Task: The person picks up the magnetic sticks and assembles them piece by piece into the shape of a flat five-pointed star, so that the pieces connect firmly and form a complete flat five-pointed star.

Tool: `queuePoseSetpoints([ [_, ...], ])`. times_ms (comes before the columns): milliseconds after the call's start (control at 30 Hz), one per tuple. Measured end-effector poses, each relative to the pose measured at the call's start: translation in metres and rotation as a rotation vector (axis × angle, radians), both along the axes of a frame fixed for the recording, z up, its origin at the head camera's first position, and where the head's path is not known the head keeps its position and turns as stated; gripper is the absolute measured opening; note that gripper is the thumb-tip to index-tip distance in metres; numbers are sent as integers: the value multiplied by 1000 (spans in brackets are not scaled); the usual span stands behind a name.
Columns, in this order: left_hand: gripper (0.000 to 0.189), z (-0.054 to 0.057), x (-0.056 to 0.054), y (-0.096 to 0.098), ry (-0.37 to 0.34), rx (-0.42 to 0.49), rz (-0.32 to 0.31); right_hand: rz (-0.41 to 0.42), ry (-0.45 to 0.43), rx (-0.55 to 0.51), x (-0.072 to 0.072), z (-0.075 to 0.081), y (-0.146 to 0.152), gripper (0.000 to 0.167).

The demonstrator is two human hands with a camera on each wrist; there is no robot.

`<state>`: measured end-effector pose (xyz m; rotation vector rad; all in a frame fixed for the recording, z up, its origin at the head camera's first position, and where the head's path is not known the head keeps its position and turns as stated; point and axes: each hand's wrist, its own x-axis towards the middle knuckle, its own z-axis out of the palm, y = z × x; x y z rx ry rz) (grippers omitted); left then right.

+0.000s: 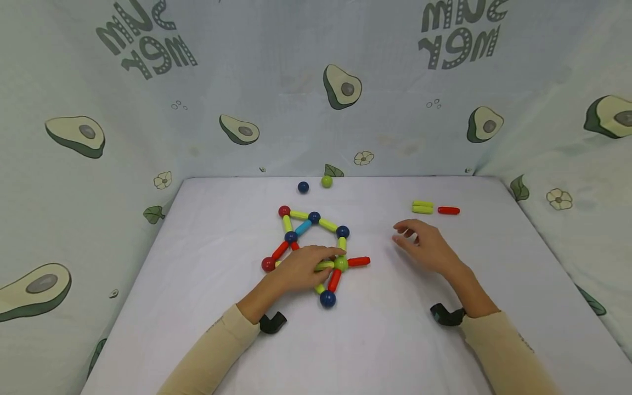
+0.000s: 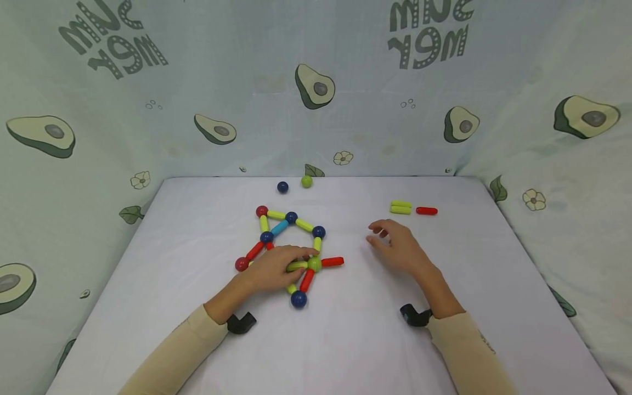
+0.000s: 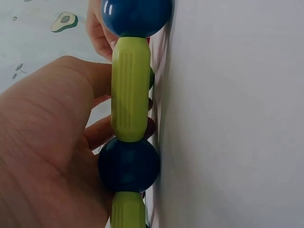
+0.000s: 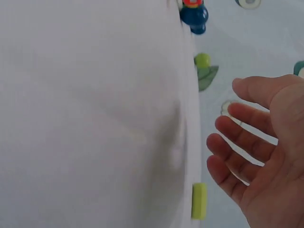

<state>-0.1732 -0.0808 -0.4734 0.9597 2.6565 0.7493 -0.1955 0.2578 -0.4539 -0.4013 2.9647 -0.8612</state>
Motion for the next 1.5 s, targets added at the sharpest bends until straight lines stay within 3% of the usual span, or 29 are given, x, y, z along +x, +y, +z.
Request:
queuePoseSetpoints([
  [267, 45, -2, 1, 0, -12, -23, 6, -126, 113, -24, -29, 7, 62, 38],
  [533, 45, -6, 0, 1, -8, 4, -27, -186, -33, 118, -54, -4, 105, 49],
  [700, 44, -7, 0, 2, 11, -11, -20, -198, 6, 150, -56, -16, 117, 46],
  [900, 44, -5, 0, 4, 20, -25, -6, -265, 13, 151, -42, -17, 121, 39],
  [1033, 44, -6, 1, 6, 0, -9, -1, -274, 26, 91, -22, -11, 106, 41],
  [1167, 44, -7, 1, 8, -4, 6, 6, -213, 58, 29, -9, -1, 67, 40],
  [1500, 44, -5, 0, 7, 12, 5, 8, -17, -88, -34, -15, -3, -30, 36],
])
